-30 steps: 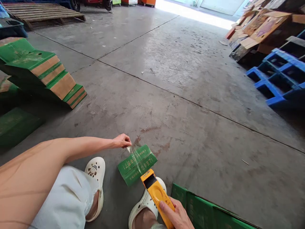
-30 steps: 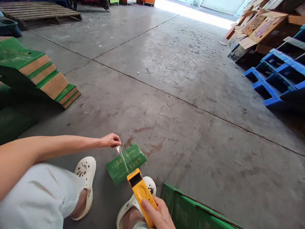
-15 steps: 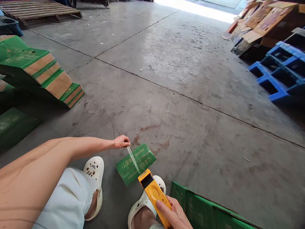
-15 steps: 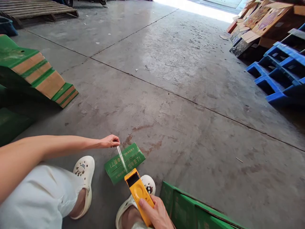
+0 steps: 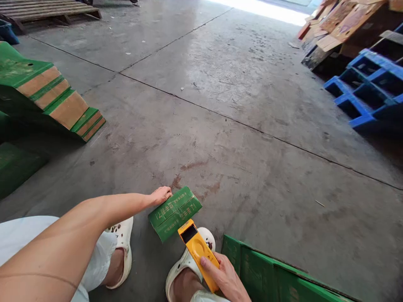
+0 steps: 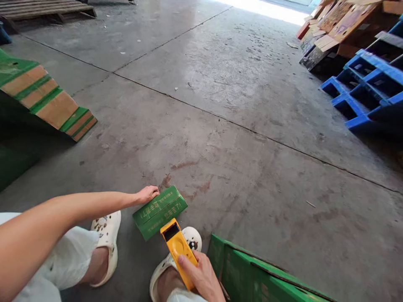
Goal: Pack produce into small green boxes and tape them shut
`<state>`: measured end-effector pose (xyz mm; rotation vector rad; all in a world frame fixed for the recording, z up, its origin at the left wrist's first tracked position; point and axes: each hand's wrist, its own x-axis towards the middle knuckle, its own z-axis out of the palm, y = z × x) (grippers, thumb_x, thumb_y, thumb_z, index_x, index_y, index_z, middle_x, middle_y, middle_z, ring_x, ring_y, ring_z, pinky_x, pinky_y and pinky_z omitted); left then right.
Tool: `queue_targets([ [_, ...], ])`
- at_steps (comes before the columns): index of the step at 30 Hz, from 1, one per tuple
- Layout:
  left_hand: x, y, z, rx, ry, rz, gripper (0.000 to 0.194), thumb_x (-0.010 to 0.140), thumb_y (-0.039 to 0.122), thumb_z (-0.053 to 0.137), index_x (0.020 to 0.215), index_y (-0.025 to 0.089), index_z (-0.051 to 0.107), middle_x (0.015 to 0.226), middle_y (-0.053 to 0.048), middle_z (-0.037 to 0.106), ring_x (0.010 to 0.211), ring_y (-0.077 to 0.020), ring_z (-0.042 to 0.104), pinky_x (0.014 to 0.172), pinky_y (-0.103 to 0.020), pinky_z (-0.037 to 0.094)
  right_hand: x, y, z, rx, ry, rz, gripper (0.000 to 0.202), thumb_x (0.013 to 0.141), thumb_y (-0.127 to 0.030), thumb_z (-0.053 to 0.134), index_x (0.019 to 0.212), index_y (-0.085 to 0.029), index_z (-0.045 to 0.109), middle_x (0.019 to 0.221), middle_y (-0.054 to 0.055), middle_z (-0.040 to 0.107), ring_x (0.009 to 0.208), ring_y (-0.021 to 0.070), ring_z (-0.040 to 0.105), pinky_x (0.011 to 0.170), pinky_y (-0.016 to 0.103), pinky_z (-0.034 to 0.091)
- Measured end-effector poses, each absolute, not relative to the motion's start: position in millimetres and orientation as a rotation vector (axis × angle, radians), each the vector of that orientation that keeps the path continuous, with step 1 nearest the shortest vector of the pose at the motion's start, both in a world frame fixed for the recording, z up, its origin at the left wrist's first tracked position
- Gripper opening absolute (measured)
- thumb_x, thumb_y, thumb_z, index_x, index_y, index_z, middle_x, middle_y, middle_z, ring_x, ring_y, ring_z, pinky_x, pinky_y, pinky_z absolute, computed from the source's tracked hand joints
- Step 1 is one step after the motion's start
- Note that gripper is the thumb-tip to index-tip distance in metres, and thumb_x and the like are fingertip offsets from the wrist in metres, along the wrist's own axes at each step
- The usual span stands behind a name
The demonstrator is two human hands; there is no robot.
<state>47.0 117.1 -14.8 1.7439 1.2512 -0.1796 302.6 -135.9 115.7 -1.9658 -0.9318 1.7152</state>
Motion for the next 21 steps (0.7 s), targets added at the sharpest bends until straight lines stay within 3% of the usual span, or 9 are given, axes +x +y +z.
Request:
queue_targets([
  [3, 51, 103, -14, 1.757, 1.336, -0.174, 0.036, 0.099, 0.029, 0.047, 0.125, 0.022, 0.072, 0.121, -0.007, 0.077, 0.113, -0.0228, 0.069, 0.096, -0.03, 0.052, 305, -135, 108, -1.962, -0.937, 1.803, 0.058, 0.075, -0.077, 0.073, 0.078, -0.019, 0.072, 0.072, 0.003, 0.06, 0.071, 0.0201, 0.054, 0.064, 0.03, 0.043],
  [5, 52, 99, -10, 1.753, 1.425, -0.171, 0.051, 0.098, 0.028, 0.051, 0.149, 0.022, 0.057, 0.14, -0.011, 0.069, 0.124, -0.0248, 0.067, 0.102, -0.033, 0.052, 307, -136, 100, -1.955, -0.967, 1.816, 0.06, 0.075, -0.078, 0.073, 0.075, -0.018, 0.071, 0.068, 0.002, 0.057, 0.066, 0.0184, 0.052, 0.061, 0.03, 0.04],
  [7, 53, 99, -4, 1.74, 1.535, -0.169, 0.064, 0.095, 0.025, 0.055, 0.159, 0.02, 0.046, 0.154, -0.016, 0.058, 0.129, -0.0279, 0.065, 0.105, -0.036, 0.051, 308, -138, 92, -1.958, -1.0, 1.793, 0.062, 0.076, -0.08, 0.07, 0.075, -0.018, 0.071, 0.067, 0.002, 0.056, 0.064, 0.0174, 0.05, 0.059, 0.029, 0.037],
  [10, 61, 91, 6, 1.732, 1.651, -0.131, 0.053, 0.105, 0.026, 0.04, 0.157, 0.018, 0.048, 0.155, -0.016, 0.057, 0.135, -0.0277, 0.062, 0.11, -0.037, 0.048, 308, -140, 87, -1.954, -1.02, 1.78, 0.065, 0.075, -0.083, 0.067, 0.078, -0.018, 0.071, 0.069, 0.002, 0.055, 0.064, 0.0169, 0.048, 0.057, 0.029, 0.034],
  [13, 76, 67, 14, 1.761, 1.65, -0.078, 0.054, 0.113, 0.039, 0.024, 0.158, 0.021, 0.048, 0.149, -0.012, 0.064, 0.135, -0.0258, 0.062, 0.109, -0.036, 0.049, 307, -140, 88, -1.943, -1.006, 1.822, 0.068, 0.073, -0.084, 0.068, 0.081, -0.017, 0.071, 0.07, 0.003, 0.056, 0.065, 0.017, 0.047, 0.056, 0.028, 0.033],
  [15, 86, 47, 17, 1.861, 1.648, -0.04, 0.055, 0.113, 0.046, 0.029, 0.16, 0.023, 0.045, 0.148, -0.012, 0.065, 0.131, -0.027, 0.065, 0.107, -0.036, 0.051, 307, -140, 92, -1.95, -1.013, 1.817, 0.067, 0.074, -0.083, 0.069, 0.081, -0.016, 0.072, 0.071, 0.003, 0.056, 0.065, 0.017, 0.047, 0.056, 0.028, 0.032],
  [21, 95, 27, 21, 2.039, 1.746, -0.048, 0.049, 0.113, 0.042, 0.033, 0.154, 0.022, 0.052, 0.136, -0.012, 0.07, 0.116, -0.0257, 0.071, 0.093, -0.033, 0.056, 312, -148, 111, -1.889, -1.087, 1.795, 0.06, 0.081, -0.076, 0.067, 0.089, -0.018, 0.077, 0.079, 0.004, 0.064, 0.072, 0.0196, 0.053, 0.063, 0.029, 0.039],
])
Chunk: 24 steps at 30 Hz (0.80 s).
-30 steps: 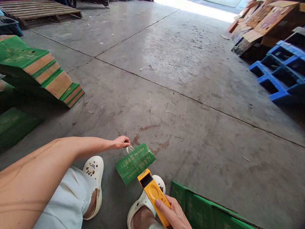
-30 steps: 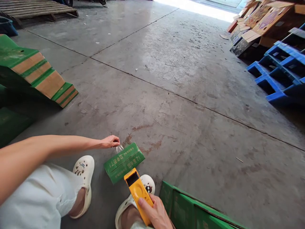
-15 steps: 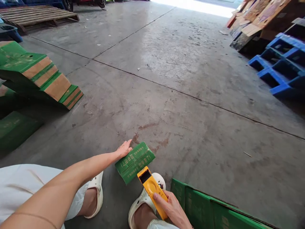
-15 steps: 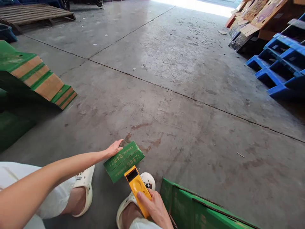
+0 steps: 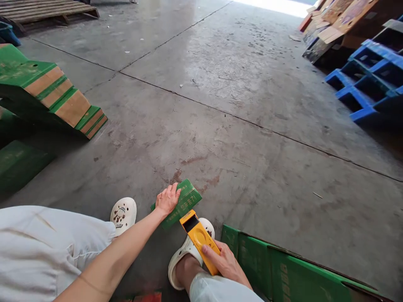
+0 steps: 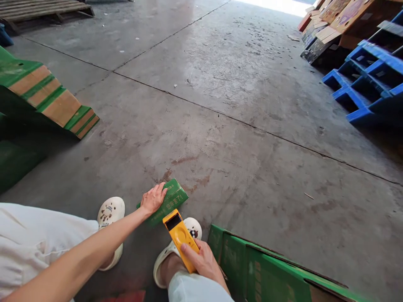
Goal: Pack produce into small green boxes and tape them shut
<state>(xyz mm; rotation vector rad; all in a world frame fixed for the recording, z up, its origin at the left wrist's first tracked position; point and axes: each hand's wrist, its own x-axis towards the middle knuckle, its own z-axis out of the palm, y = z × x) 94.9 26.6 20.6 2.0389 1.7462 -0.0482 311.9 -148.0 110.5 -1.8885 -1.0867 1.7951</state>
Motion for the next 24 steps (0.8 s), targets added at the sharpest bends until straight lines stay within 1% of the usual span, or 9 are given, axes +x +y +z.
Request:
queue_targets([
  [5, 92, 32, 22, 2.027, 1.742, -0.039, 0.048, 0.113, 0.044, 0.036, 0.151, 0.023, 0.054, 0.132, -0.011, 0.071, 0.114, -0.0253, 0.072, 0.09, -0.033, 0.056, 317, -157, 119, -1.892, -1.109, 1.838, 0.062, 0.083, -0.076, 0.066, 0.089, -0.015, 0.077, 0.076, 0.002, 0.061, 0.071, 0.0182, 0.051, 0.062, 0.029, 0.037],
  [8, 93, 30, 21, 2.04, 1.722, -0.038, 0.048, 0.112, 0.045, 0.037, 0.152, 0.024, 0.053, 0.132, -0.011, 0.07, 0.114, -0.0257, 0.071, 0.091, -0.034, 0.056, 313, -159, 118, -1.969, -0.961, 1.812, 0.061, 0.082, -0.075, 0.07, 0.098, -0.017, 0.078, 0.085, 0.004, 0.065, 0.076, 0.0196, 0.055, 0.066, 0.029, 0.041],
  [10, 93, 29, 19, 2.047, 1.717, -0.039, 0.048, 0.112, 0.046, 0.036, 0.152, 0.025, 0.053, 0.133, -0.011, 0.07, 0.114, -0.0258, 0.071, 0.092, -0.035, 0.056, 310, -159, 114, -2.011, -0.887, 1.791, 0.059, 0.081, -0.074, 0.073, 0.099, -0.018, 0.078, 0.087, 0.005, 0.067, 0.077, 0.0201, 0.057, 0.065, 0.029, 0.041],
  [15, 94, 31, 13, 2.069, 1.701, 0.002, 0.051, 0.112, 0.046, 0.036, 0.155, 0.023, 0.051, 0.134, -0.012, 0.069, 0.116, -0.0265, 0.07, 0.094, -0.036, 0.057, 304, -146, 100, -1.959, -0.919, 1.854, 0.057, 0.083, -0.074, 0.071, 0.084, -0.017, 0.074, 0.069, 0.001, 0.058, 0.061, 0.0144, 0.047, 0.055, 0.028, 0.031],
  [17, 92, 31, 9, 2.112, 1.69, 0.064, 0.054, 0.112, 0.046, 0.037, 0.158, 0.021, 0.047, 0.143, -0.014, 0.065, 0.124, -0.0275, 0.067, 0.097, -0.038, 0.056, 304, -138, 95, -1.98, -0.952, 1.846, 0.059, 0.08, -0.075, 0.072, 0.081, -0.016, 0.072, 0.068, 0.001, 0.057, 0.06, 0.0139, 0.047, 0.054, 0.027, 0.03],
  [18, 89, 29, 7, 2.154, 1.678, 0.111, 0.056, 0.111, 0.046, 0.039, 0.16, 0.02, 0.045, 0.149, -0.015, 0.062, 0.131, -0.0283, 0.063, 0.102, -0.039, 0.055, 304, -135, 93, -1.982, -0.966, 1.846, 0.06, 0.079, -0.076, 0.072, 0.08, -0.016, 0.072, 0.068, 0.001, 0.058, 0.061, 0.014, 0.047, 0.054, 0.027, 0.03],
  [19, 85, 26, 4, 2.213, 1.653, 0.164, 0.058, 0.11, 0.046, 0.041, 0.162, 0.02, 0.043, 0.155, -0.015, 0.057, 0.138, -0.0289, 0.058, 0.108, -0.042, 0.052, 304, -133, 92, -1.976, -0.973, 1.841, 0.06, 0.079, -0.076, 0.072, 0.081, -0.016, 0.072, 0.069, 0.001, 0.058, 0.061, 0.0141, 0.048, 0.054, 0.027, 0.031],
  [21, 74, 15, -1, 2.368, 1.544, 0.26, 0.063, 0.108, 0.048, 0.044, 0.165, 0.02, 0.039, 0.166, -0.015, 0.045, 0.15, -0.0294, 0.045, 0.122, -0.047, 0.039, 303, -131, 90, -1.956, -0.969, 1.836, 0.06, 0.079, -0.076, 0.071, 0.083, -0.016, 0.073, 0.071, 0.002, 0.06, 0.063, 0.0146, 0.049, 0.056, 0.027, 0.033],
  [24, 52, -5, -5, 2.523, 1.342, 0.255, 0.073, 0.106, 0.053, 0.047, 0.169, 0.021, 0.03, 0.176, -0.014, 0.025, 0.162, -0.0294, 0.024, 0.131, -0.05, 0.018, 301, -129, 89, -1.989, -0.926, 1.776, 0.061, 0.074, -0.076, 0.074, 0.083, -0.016, 0.074, 0.072, 0.003, 0.061, 0.064, 0.0154, 0.05, 0.057, 0.027, 0.035],
])
